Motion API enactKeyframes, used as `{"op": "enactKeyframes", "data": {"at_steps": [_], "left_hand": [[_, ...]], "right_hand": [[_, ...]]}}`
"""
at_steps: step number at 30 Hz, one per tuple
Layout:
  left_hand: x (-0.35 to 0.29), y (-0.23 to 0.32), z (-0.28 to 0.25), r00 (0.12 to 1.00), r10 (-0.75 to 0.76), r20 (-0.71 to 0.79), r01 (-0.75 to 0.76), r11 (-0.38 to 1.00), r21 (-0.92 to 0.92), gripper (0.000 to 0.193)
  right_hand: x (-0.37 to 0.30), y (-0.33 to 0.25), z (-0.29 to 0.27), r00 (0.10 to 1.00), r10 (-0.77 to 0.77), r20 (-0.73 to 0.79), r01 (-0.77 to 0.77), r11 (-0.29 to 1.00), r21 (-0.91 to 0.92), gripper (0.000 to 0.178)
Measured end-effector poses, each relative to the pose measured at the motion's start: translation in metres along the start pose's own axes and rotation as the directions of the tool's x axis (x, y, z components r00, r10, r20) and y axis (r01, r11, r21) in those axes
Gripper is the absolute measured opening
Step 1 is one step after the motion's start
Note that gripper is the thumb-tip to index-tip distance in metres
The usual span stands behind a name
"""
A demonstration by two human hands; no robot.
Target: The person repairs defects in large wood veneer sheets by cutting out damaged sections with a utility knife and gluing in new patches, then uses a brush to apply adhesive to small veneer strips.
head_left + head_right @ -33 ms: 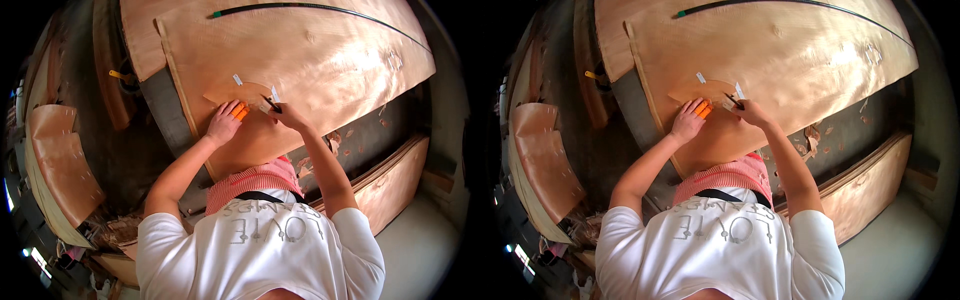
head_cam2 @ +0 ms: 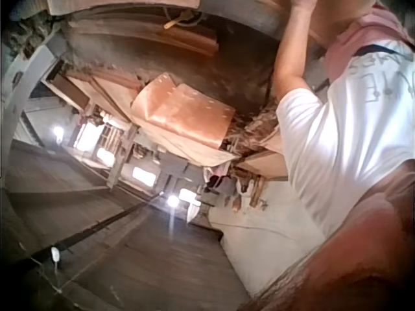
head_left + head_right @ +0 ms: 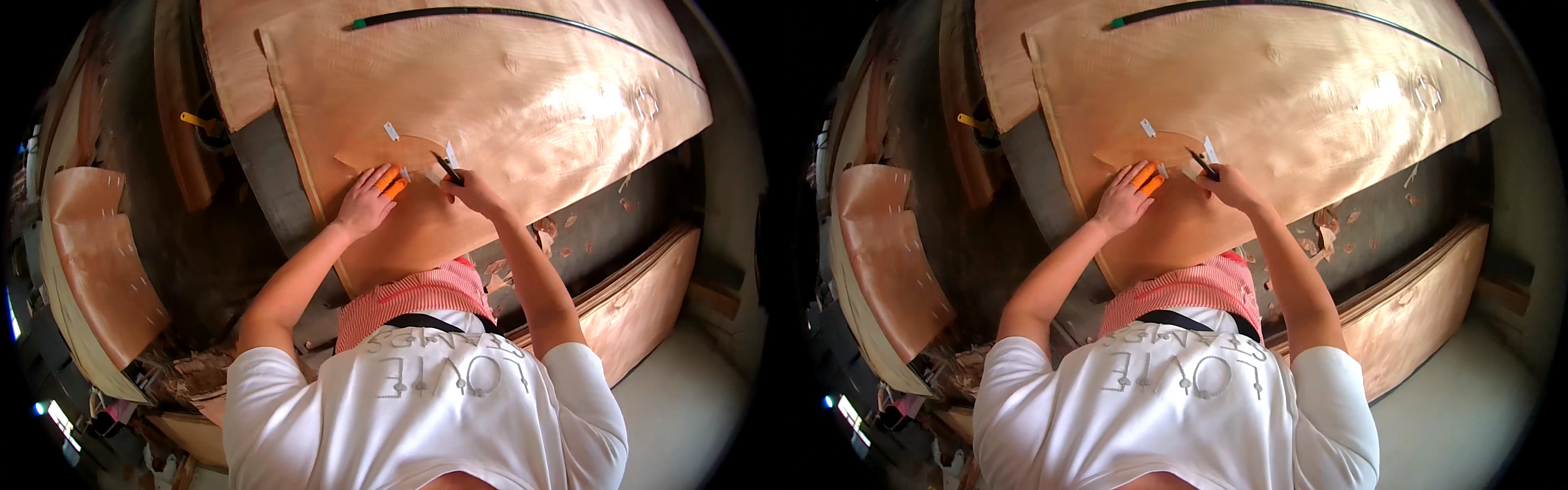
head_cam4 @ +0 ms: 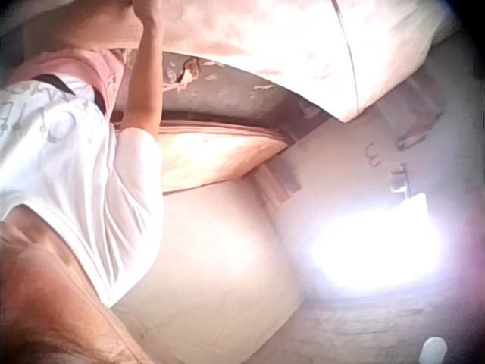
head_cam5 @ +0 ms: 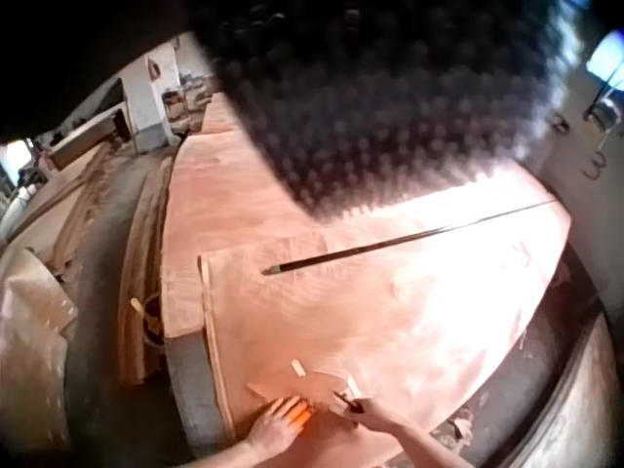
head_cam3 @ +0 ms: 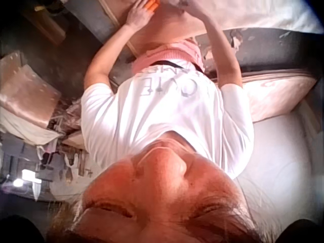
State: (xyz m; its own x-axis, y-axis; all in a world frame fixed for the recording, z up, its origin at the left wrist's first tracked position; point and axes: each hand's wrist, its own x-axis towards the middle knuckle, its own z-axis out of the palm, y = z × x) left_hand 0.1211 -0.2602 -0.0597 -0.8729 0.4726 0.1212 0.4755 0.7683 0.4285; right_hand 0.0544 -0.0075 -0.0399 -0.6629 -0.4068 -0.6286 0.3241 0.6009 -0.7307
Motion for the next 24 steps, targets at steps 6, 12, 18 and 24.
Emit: {"op": "enactKeyframes", "data": {"at_steps": [6, 12, 18, 24], "left_hand": [[-0.033, -0.034, -0.016, 0.918, -0.305, -0.255, 0.335, 0.938, 0.084, 0.044], [-0.042, -0.040, -0.019, 0.890, -0.377, -0.257, 0.413, 0.905, 0.102, 0.042], [-0.046, -0.046, -0.013, 0.882, -0.380, -0.281, 0.420, 0.902, 0.098, 0.042], [-0.045, -0.046, -0.013, 0.831, -0.405, -0.380, 0.432, 0.902, -0.016, 0.050]], "right_hand": [[-0.002, -0.016, 0.046, 0.998, 0.030, -0.052, -0.012, 0.950, 0.311, 0.018], [0.031, -0.074, 0.087, 0.999, -0.015, -0.048, 0.030, 0.942, 0.334, 0.020], [0.074, -0.106, 0.116, 0.996, 0.015, -0.084, 0.018, 0.925, 0.380, 0.023], [0.092, -0.104, 0.121, 0.987, 0.143, -0.067, -0.123, 0.961, 0.249, 0.021]]}}
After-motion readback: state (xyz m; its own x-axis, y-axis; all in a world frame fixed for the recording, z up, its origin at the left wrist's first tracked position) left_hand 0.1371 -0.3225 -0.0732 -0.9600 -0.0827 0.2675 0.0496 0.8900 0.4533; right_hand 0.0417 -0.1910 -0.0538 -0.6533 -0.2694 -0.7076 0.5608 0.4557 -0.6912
